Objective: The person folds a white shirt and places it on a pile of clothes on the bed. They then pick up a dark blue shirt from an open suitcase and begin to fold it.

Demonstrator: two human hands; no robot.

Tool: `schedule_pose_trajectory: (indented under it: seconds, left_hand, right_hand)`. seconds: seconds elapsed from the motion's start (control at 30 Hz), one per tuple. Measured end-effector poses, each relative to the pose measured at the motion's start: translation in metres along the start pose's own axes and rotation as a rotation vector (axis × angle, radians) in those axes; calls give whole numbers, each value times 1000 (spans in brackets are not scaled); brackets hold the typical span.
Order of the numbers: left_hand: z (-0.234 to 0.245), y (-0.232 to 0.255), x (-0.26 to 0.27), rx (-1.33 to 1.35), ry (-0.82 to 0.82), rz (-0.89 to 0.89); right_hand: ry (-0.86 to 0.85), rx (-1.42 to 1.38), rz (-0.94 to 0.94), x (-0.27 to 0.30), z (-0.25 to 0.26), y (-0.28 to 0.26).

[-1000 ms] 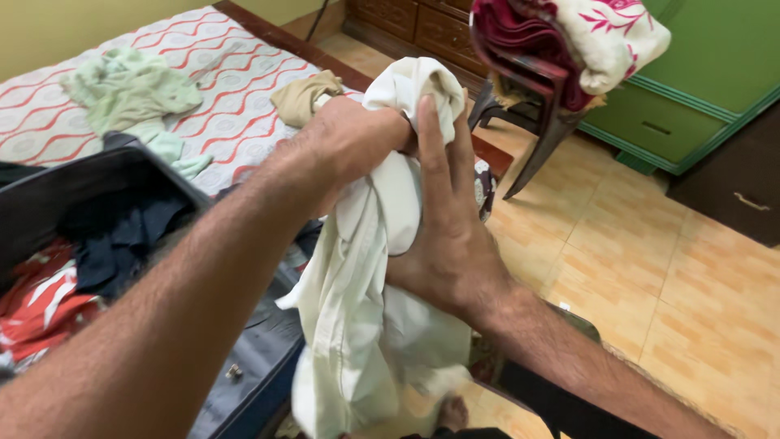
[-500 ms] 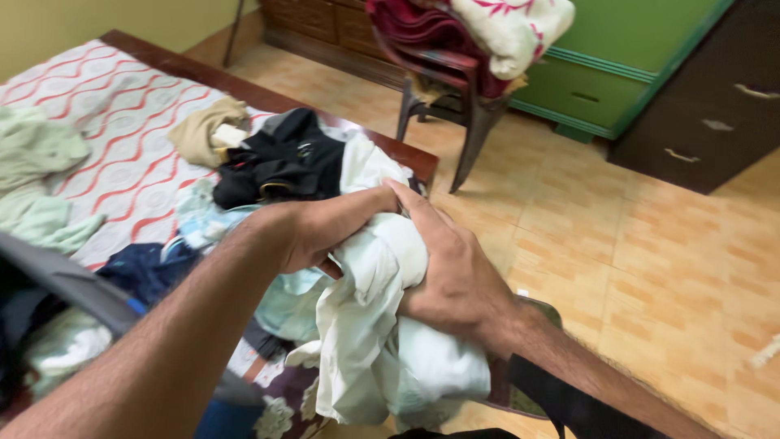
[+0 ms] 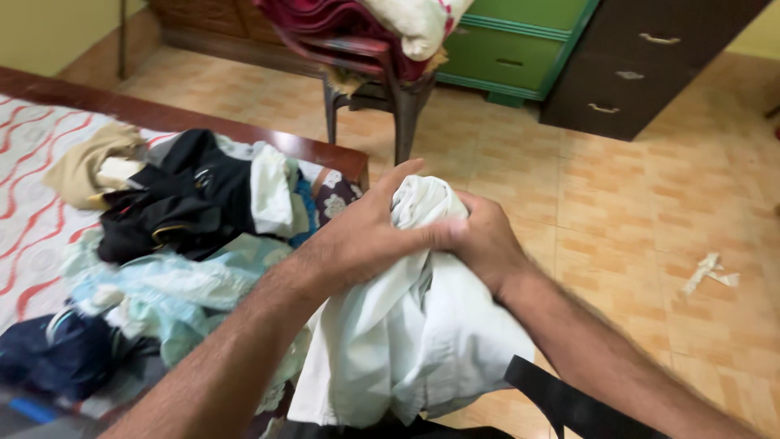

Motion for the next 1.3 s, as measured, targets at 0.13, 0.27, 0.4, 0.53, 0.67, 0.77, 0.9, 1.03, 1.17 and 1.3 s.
schedule_pose_trajectory:
  seconds: [0.13,0.27,0.4,0.53,0.67,0.77,0.9,1.03,1.17,1.3]
  left_hand:
    - [-8,6,-31,16,-105,-108]
    - [-5,13,-60,-68,-163,-223]
    - [1,20,-88,-250,-229,-198]
    - [20,16,-129,-225,-244,-50]
    - [55,11,-172,-176,-125,-91]
    - [81,3,-202,-105,-96,-52]
    - [108,-22,-241,-37,-102,154]
    - [126,-44,-285,-5,-24,29]
    - [143,-76,-323,-46,61,-44]
    - [151,-106,-358,68,66,-28]
  right_hand:
    - [173,-47,-316,-8,40,8]
    - [214,0,-535,-13,60,-2]
    - [165,-256,-674,-41,68,-1]
    - [181,-379,-640,-62,91,7]
    - [-57,-432,-437,-139,109,33]
    - [-82,-574,-407,-170,125,44]
    - [0,-647,-493,-206,131,37]
    - [59,-346,-663,-227,140,18]
    - [47,-198,-532,-263,150,2]
    - [21,147,-465,-297,166,-5]
Point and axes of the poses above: each hand's wrist, its own x-axis away from the middle knuckle, its own z-axis out of the back of the hand, y = z × x, the point moved 7 cm from there along -x, towards the middle knuckle, and after that the axes turned 9 degrees about -y, right-handed, at the moved point
